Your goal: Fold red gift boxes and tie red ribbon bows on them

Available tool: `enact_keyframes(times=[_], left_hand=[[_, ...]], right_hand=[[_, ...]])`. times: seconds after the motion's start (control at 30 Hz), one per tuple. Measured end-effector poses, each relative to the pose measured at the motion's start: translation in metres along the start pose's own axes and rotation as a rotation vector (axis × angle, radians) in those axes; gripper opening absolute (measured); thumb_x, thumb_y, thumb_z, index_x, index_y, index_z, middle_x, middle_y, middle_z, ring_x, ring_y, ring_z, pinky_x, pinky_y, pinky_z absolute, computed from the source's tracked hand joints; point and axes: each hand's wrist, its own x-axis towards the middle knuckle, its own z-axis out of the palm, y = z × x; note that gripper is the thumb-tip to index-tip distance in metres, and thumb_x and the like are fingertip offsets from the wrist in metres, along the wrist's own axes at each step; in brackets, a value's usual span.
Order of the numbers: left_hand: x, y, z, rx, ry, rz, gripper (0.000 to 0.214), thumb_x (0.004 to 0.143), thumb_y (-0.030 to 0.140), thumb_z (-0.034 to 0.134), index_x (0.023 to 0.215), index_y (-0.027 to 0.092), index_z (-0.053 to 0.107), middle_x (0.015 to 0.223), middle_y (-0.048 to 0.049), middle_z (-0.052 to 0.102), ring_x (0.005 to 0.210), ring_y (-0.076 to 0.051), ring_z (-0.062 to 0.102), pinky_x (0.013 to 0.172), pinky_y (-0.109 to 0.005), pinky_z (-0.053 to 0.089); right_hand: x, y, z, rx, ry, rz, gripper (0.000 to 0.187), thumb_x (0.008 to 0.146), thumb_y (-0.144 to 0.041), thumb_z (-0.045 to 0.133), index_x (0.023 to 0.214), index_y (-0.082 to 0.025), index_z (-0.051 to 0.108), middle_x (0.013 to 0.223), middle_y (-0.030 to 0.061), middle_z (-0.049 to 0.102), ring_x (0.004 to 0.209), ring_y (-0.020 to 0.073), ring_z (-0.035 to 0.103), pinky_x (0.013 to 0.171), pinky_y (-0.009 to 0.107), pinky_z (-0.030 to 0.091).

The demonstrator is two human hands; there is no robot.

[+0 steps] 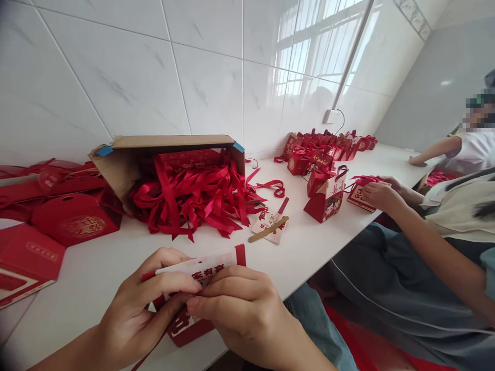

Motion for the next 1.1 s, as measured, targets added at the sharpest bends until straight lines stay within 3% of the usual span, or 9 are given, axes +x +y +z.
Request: enact_keyframes(times=[0.13,0.23,0.47,0.6,0.77,0.97,1.0,1.1], left_hand=[[-0.003,-0.001,0.006,-0.025,0.09,0.016,0.048,0.084,-0.001,0.052,0.125,0.024,0.051,0.092,-0.0042,0.057,0.08,-0.015,0.058,0.069,-0.025,0.054],[-0.008,-0.002,0.015,-0.117,0.194,-0.096,0.058,0.086,0.005,0.053,0.136,0.028,0.035,0.092,-0.0029,0.06,0.079,-0.016,0.062,0.07,-0.027,0.055],[-0.011,-0.002,0.023,-0.318,0.196,-0.117,0.059,0.087,0.001,0.051,0.134,0.029,0.029,0.094,-0.003,0.061,0.079,-0.016,0.066,0.07,-0.028,0.058],[-0.011,-0.001,0.026,-0.364,0.221,-0.091,0.059,0.086,-0.001,0.05,0.133,0.028,0.029,0.094,-0.0025,0.06,0.08,-0.014,0.066,0.071,-0.025,0.058],[-0.015,0.001,0.025,-0.305,0.232,-0.117,0.058,0.086,-0.001,0.052,0.131,0.028,0.032,0.094,-0.0013,0.061,0.079,-0.013,0.066,0.071,-0.022,0.057],[-0.021,0.007,0.024,-0.162,0.239,-0.081,0.055,0.083,0.001,0.056,0.129,0.026,0.037,0.106,-0.007,0.06,0.095,-0.019,0.066,0.082,-0.028,0.057],[-0.021,0.008,0.024,-0.171,0.237,-0.075,0.053,0.084,0.001,0.055,0.127,0.026,0.038,0.104,-0.0069,0.06,0.094,-0.019,0.065,0.08,-0.029,0.057],[-0.021,0.011,0.024,-0.24,0.181,-0.009,0.052,0.084,-0.002,0.051,0.125,0.027,0.037,0.096,-0.0058,0.058,0.085,-0.017,0.063,0.073,-0.029,0.057]], right_hand=[[0.001,-0.006,-0.003,-0.007,-0.009,0.067,0.017,0.085,-0.002,0.059,0.094,-0.012,0.07,0.078,0.0085,0.073,0.07,0.0158,0.068,0.064,0.026,0.059],[0.003,-0.01,-0.004,-0.099,0.116,0.164,0.018,0.08,-0.004,0.067,0.094,-0.015,0.067,0.07,0.0033,0.071,0.058,0.0127,0.062,0.053,0.023,0.054],[0.012,-0.007,-0.001,-0.329,0.231,0.156,0.006,0.08,-0.017,0.072,0.081,-0.023,0.072,0.08,0.0046,0.065,0.068,0.0165,0.054,0.059,0.031,0.047],[0.01,-0.004,0.004,-0.331,0.266,0.2,0.003,0.081,-0.021,0.072,0.078,-0.023,0.073,0.085,0.0051,0.056,0.077,0.0183,0.049,0.063,0.032,0.044],[0.005,-0.002,0.008,-0.319,0.277,0.218,0.007,0.08,-0.018,0.072,0.083,-0.024,0.072,0.092,0.005,0.054,0.085,0.0203,0.048,0.067,0.033,0.041],[-0.003,0.001,0.009,-0.314,0.345,0.192,0.011,0.081,-0.018,0.071,0.086,-0.027,0.069,0.097,0.0045,0.053,0.091,0.0212,0.05,0.072,0.034,0.041],[-0.006,0.002,0.01,-0.283,0.389,0.217,0.013,0.079,-0.022,0.073,0.09,-0.027,0.067,0.102,0.0055,0.053,0.096,0.0227,0.051,0.077,0.036,0.043],[-0.012,0.005,0.012,-0.081,0.422,0.364,0.048,0.073,-0.044,0.077,0.111,-0.022,0.06,0.113,0.0109,0.058,0.106,0.027,0.057,0.085,0.04,0.049]])
